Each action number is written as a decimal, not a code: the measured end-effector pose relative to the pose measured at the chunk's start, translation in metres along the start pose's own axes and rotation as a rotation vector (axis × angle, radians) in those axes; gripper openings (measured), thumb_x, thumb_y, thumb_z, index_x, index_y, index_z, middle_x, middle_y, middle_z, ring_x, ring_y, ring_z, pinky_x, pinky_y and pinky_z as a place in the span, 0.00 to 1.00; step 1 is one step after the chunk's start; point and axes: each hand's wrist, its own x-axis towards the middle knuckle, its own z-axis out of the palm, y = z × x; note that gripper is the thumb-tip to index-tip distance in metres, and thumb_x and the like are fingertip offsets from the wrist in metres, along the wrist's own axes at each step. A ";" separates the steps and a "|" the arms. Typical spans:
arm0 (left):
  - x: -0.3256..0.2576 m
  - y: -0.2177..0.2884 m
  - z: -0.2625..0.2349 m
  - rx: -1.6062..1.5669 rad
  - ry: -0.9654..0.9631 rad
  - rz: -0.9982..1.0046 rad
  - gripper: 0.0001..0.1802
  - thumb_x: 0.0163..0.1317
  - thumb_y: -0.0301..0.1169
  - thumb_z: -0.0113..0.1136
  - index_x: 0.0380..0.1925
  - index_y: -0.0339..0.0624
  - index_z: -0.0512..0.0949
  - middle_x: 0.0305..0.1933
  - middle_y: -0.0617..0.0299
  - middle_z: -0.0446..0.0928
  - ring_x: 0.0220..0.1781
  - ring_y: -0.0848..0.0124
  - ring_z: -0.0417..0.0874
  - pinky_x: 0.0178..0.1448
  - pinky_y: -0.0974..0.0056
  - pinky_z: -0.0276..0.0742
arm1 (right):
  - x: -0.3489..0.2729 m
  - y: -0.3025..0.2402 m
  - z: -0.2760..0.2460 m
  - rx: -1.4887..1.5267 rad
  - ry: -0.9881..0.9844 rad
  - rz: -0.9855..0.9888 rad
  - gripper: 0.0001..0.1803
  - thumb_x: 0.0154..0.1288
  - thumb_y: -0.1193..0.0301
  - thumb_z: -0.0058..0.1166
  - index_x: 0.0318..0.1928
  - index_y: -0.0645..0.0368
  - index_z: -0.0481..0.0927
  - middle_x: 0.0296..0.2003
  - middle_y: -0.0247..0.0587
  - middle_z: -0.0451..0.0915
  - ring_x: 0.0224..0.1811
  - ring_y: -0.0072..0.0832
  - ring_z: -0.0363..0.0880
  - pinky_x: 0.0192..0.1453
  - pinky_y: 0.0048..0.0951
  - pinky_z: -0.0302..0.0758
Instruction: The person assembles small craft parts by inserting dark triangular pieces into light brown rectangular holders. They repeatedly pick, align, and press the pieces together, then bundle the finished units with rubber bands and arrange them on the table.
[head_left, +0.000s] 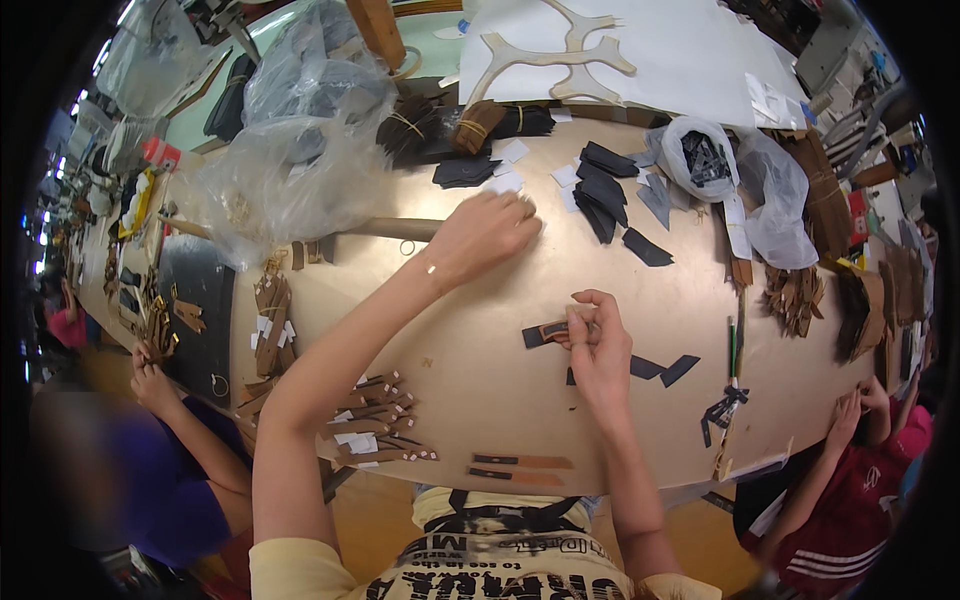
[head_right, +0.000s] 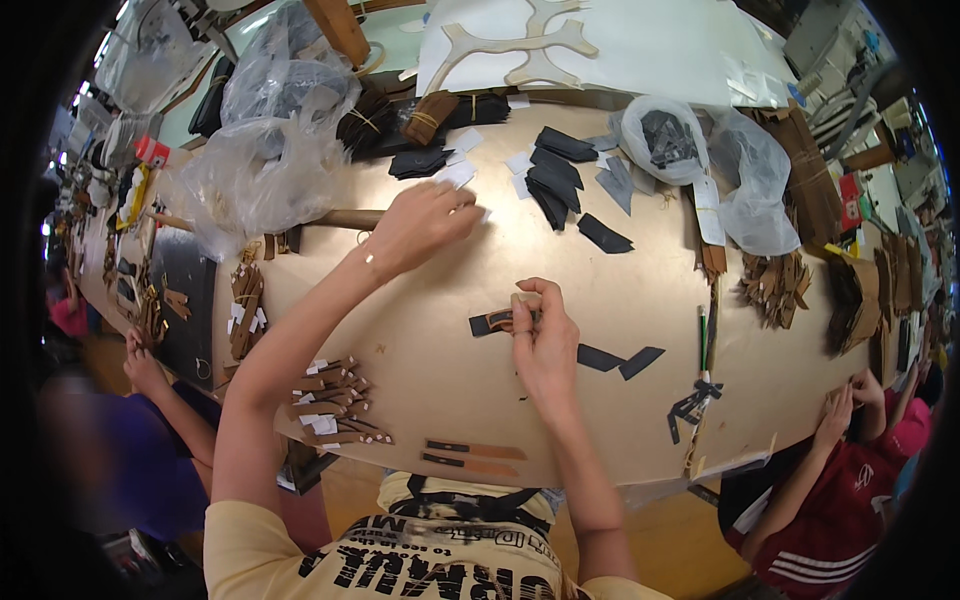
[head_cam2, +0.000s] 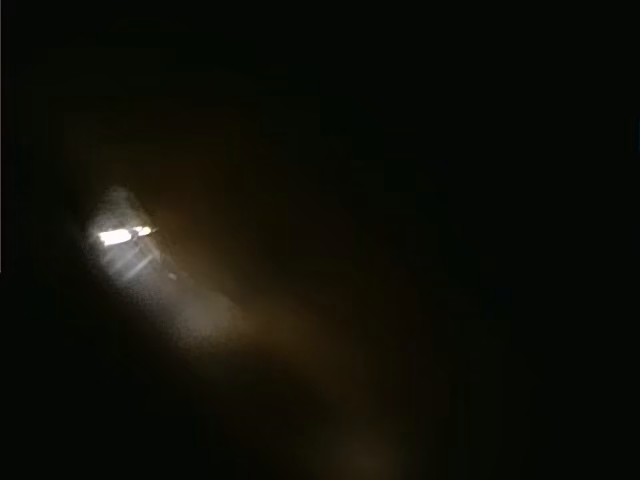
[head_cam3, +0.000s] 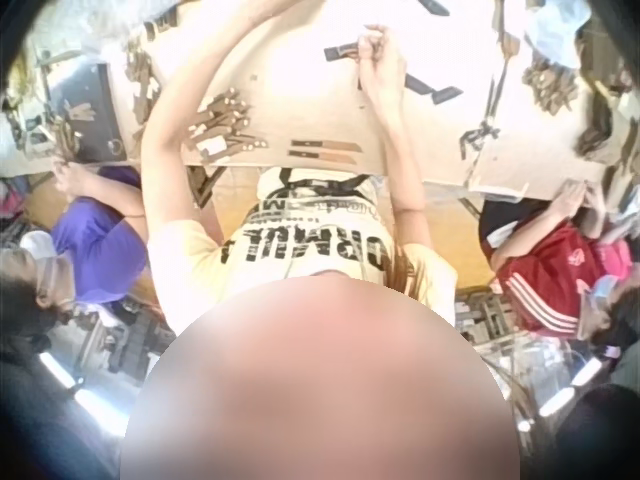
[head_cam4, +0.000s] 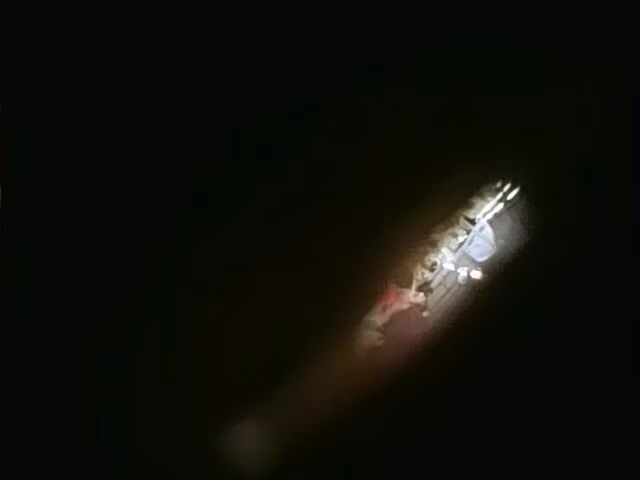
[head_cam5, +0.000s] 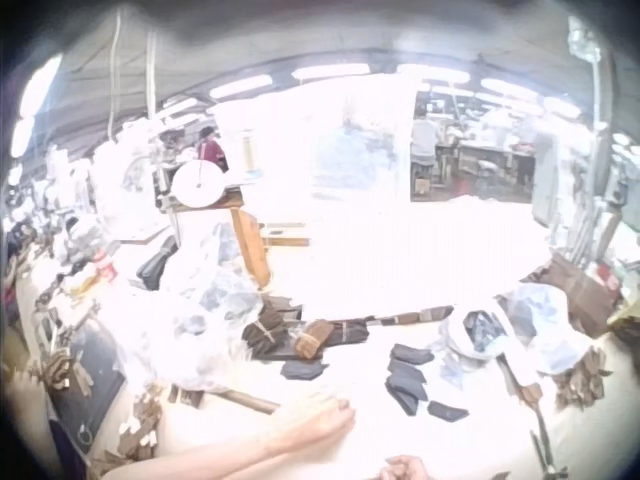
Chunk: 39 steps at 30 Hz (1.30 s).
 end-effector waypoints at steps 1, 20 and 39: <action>-0.014 0.010 -0.004 -0.061 0.048 0.027 0.10 0.57 0.27 0.59 0.40 0.39 0.81 0.46 0.58 0.81 0.45 0.63 0.83 0.46 0.61 0.79 | 0.001 0.001 0.000 0.007 0.000 -0.018 0.10 0.75 0.76 0.46 0.54 0.63 0.70 0.33 0.41 0.81 0.35 0.26 0.86 0.38 0.23 0.81; -0.067 0.069 0.005 -0.193 0.105 0.340 0.18 0.52 0.25 0.63 0.45 0.37 0.82 0.40 0.64 0.74 0.43 0.71 0.79 0.46 0.66 0.78 | 0.000 -0.001 0.003 -0.046 0.041 -0.020 0.09 0.74 0.76 0.50 0.52 0.63 0.73 0.31 0.40 0.81 0.33 0.23 0.85 0.37 0.24 0.79; -0.078 0.055 -0.015 -0.431 0.033 -0.033 0.19 0.43 0.26 0.69 0.40 0.49 0.81 0.48 0.64 0.81 0.45 0.67 0.81 0.54 0.60 0.74 | -0.042 0.005 0.030 -0.734 0.067 -0.601 0.20 0.67 0.58 0.57 0.48 0.63 0.82 0.47 0.45 0.83 0.52 0.38 0.78 0.54 0.35 0.78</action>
